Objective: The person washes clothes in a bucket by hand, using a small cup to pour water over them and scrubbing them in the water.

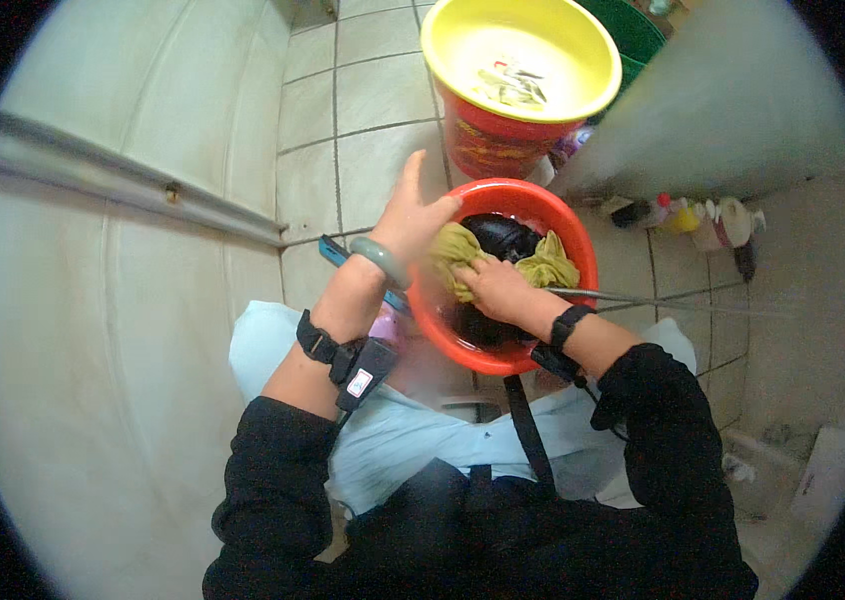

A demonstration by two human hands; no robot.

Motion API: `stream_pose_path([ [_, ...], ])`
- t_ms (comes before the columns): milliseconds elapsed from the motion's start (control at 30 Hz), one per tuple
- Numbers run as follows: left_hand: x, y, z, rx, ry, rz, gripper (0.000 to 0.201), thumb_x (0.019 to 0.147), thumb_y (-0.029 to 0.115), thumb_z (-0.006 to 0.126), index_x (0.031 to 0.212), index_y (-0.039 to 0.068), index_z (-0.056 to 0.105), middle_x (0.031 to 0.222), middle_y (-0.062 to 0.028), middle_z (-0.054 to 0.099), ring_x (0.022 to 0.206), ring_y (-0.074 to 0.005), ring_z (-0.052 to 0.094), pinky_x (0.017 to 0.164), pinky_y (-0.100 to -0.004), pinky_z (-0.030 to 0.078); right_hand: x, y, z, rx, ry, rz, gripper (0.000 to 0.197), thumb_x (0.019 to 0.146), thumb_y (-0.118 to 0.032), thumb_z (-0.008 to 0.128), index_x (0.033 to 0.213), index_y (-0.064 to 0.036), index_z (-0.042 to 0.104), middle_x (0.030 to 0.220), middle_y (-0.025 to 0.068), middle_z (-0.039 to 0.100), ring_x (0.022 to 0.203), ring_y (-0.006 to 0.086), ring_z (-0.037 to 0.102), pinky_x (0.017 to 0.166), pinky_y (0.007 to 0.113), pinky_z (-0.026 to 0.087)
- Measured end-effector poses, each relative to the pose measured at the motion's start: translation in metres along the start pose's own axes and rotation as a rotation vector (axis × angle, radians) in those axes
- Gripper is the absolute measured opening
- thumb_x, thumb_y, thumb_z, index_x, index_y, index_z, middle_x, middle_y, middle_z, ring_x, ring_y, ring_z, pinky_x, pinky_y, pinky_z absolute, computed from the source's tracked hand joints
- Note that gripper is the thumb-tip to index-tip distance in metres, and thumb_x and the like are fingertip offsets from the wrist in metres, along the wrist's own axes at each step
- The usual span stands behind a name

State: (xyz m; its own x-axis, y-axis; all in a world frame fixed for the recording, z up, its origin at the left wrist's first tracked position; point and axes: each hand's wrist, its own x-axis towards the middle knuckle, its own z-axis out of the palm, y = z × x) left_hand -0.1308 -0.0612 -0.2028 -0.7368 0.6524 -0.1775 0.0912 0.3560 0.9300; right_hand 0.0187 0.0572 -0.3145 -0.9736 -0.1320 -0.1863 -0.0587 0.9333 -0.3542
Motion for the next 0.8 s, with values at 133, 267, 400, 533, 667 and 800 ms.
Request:
stream_pose_path([
  [133, -0.006, 0.019, -0.009, -0.285, -0.031, -0.088, 0.085, 0.078, 0.024, 0.066, 0.143, 0.008, 0.013, 0.142, -0.0258, 0.022, 0.130, -0.0358, 0.029, 0.102, -0.0426, 0.032, 0.025, 0.012, 0.032, -0.235, -0.307, -0.026, 0.040, 0.077, -0.021, 0.058, 0.116, -0.0156, 0.054, 0.107, 0.0096, 0.058, 0.104, 0.0302, 0.052, 0.083, 0.042, 0.045],
  [267, -0.005, 0.021, -0.012, -0.361, -0.059, -0.094, 0.080, 0.081, 0.021, 0.064, 0.142, 0.007, 0.015, 0.140, -0.0244, 0.027, 0.126, -0.0316, 0.036, 0.100, -0.0399, 0.036, 0.056, 0.015, 0.042, -0.313, -0.602, 0.021, 0.029, 0.082, -0.022, 0.053, 0.108, -0.0132, 0.063, 0.108, 0.0116, 0.061, 0.107, 0.0302, 0.055, 0.086, 0.041, 0.044],
  [400, 0.004, 0.014, -0.007, -0.416, -0.047, 0.000, 0.072, 0.079, 0.024, 0.063, 0.137, 0.002, 0.025, 0.129, -0.0253, 0.041, 0.109, -0.0299, 0.050, 0.090, -0.0370, 0.043, 0.073, 0.023, 0.058, -0.235, -0.628, 0.118, 0.029, 0.083, -0.027, 0.052, 0.103, -0.0109, 0.066, 0.102, 0.0133, 0.065, 0.097, 0.0277, 0.063, 0.081, 0.042, 0.047],
  [533, 0.002, 0.014, -0.012, -0.351, -0.038, 0.022, 0.072, 0.079, 0.024, 0.060, 0.137, 0.001, 0.025, 0.127, -0.0250, 0.042, 0.114, -0.0331, 0.047, 0.095, -0.0384, 0.040, 0.062, 0.029, 0.050, -0.101, -0.401, 0.105, 0.023, 0.079, -0.025, 0.055, 0.093, -0.0107, 0.067, 0.093, 0.0171, 0.065, 0.086, 0.0344, 0.063, 0.074, 0.044, 0.050],
  [667, 0.005, 0.007, -0.010, -0.232, 0.040, 0.148, 0.071, 0.077, 0.023, 0.058, 0.137, 0.001, 0.025, 0.128, -0.0274, 0.041, 0.120, -0.0373, 0.043, 0.102, -0.0401, 0.034, 0.030, 0.010, -0.046, -0.012, -0.206, 0.132, 0.040, 0.078, -0.018, 0.059, 0.116, -0.0100, 0.053, 0.099, 0.0199, 0.063, 0.093, 0.0365, 0.060, 0.078, 0.043, 0.049],
  [800, 0.016, -0.005, -0.001, -0.231, 0.071, 0.206, 0.067, 0.079, 0.014, 0.057, 0.136, 0.000, 0.025, 0.122, -0.0223, 0.045, 0.112, -0.0293, 0.048, 0.093, -0.0366, 0.041, 0.002, -0.020, -0.149, 0.394, 0.079, 0.150, 0.048, 0.075, -0.003, 0.058, 0.121, -0.0084, 0.047, 0.098, 0.0203, 0.063, 0.092, 0.0305, 0.062, 0.082, 0.037, 0.048],
])
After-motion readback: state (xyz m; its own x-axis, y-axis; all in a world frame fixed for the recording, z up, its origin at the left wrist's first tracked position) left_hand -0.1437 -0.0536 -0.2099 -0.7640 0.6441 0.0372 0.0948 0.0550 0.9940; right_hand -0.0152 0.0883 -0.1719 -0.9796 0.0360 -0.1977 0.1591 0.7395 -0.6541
